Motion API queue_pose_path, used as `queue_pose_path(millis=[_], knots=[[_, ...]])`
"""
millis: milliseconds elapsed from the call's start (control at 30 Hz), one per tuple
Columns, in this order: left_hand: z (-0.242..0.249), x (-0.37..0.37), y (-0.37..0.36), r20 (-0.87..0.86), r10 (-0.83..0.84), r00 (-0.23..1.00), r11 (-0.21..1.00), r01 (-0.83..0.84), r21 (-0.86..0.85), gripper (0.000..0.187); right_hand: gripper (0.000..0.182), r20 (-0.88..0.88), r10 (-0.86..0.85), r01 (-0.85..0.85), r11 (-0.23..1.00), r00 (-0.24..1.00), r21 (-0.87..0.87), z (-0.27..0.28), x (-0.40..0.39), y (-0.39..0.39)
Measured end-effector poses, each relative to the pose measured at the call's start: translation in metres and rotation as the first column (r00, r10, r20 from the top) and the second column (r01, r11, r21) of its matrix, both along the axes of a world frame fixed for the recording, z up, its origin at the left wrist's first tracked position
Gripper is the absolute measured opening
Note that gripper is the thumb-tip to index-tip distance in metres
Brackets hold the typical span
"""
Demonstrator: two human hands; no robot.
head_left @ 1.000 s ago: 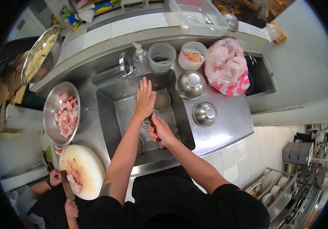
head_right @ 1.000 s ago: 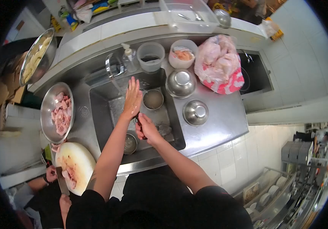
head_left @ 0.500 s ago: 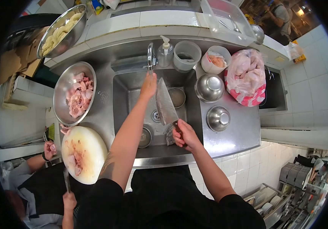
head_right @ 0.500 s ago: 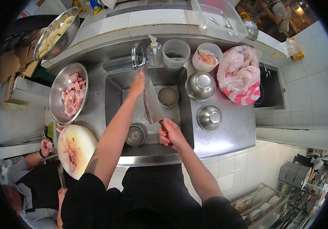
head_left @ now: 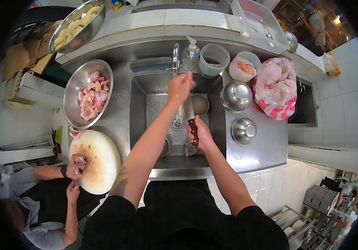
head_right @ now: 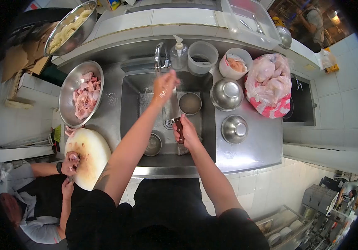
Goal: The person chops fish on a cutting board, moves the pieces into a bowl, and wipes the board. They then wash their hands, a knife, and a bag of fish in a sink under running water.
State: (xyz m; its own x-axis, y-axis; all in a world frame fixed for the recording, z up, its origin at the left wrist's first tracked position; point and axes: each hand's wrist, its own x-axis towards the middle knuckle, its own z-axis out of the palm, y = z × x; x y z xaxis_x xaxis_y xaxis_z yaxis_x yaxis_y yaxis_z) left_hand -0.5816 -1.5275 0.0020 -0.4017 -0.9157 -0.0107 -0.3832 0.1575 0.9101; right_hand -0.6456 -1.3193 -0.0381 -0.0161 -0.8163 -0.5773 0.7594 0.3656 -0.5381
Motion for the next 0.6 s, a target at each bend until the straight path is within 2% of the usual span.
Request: queue_pose_path(millis=[67, 167, 200, 333, 433, 467, 533, 567, 600], knots=[[-0.011, -0.009, 0.027, 0.089, -0.107, 0.990, 0.903, 0.135, -0.408, 0.049, 0.031, -0.018, -0.030, 0.030, 1.000, 0.999, 0.009, 0.011, 0.011, -0.015], [-0.044, -0.006, 0.039, 0.309, -0.070, 0.949, 0.832, 0.226, -0.506, 0.055, 0.029, -0.034, -0.088, 0.088, 0.996, 0.996, -0.009, 0.029, 0.026, -0.028], [-0.041, 0.001, 0.037, 0.408, -0.132, 0.903, 0.843, 0.319, -0.433, 0.060, 0.029, -0.043, -0.109, 0.108, 0.994, 0.993, -0.016, 0.031, 0.029, -0.031], [-0.038, 0.021, 0.031, 0.350, -0.105, 0.931, 0.889, 0.245, -0.387, 0.062, 0.031, -0.094, -0.180, 0.179, 0.984, 0.979, -0.020, 0.031, 0.034, -0.028], [-0.074, 0.038, 0.024, 0.345, -0.007, 0.938, 0.954, 0.110, -0.280, 0.065, 0.035, -0.156, -0.171, 0.164, 0.985, 0.973, -0.058, 0.030, 0.029, -0.025], [-0.087, 0.045, 0.022, 0.404, 0.065, 0.912, 0.969, 0.039, -0.243, 0.067, 0.034, -0.225, -0.107, 0.099, 0.994, 0.968, -0.050, 0.024, 0.024, -0.024], [-0.106, 0.057, 0.024, 0.376, 0.295, 0.879, 0.956, -0.268, -0.124, 0.068, 0.034, -0.357, 0.026, -0.037, 0.999, 0.934, -0.024, 0.003, 0.013, -0.028], [-0.114, 0.062, 0.027, 0.373, 0.407, 0.834, 0.908, -0.416, -0.061, 0.070, 0.032, -0.646, -0.023, -0.064, 0.992, 0.763, -0.111, -0.008, 0.011, -0.034], [-0.110, 0.062, 0.035, 0.265, 0.393, 0.881, 0.902, -0.425, 0.075, 0.067, 0.031, -0.855, -0.098, -0.117, 0.976, 0.509, -0.182, -0.019, 0.011, -0.039]])
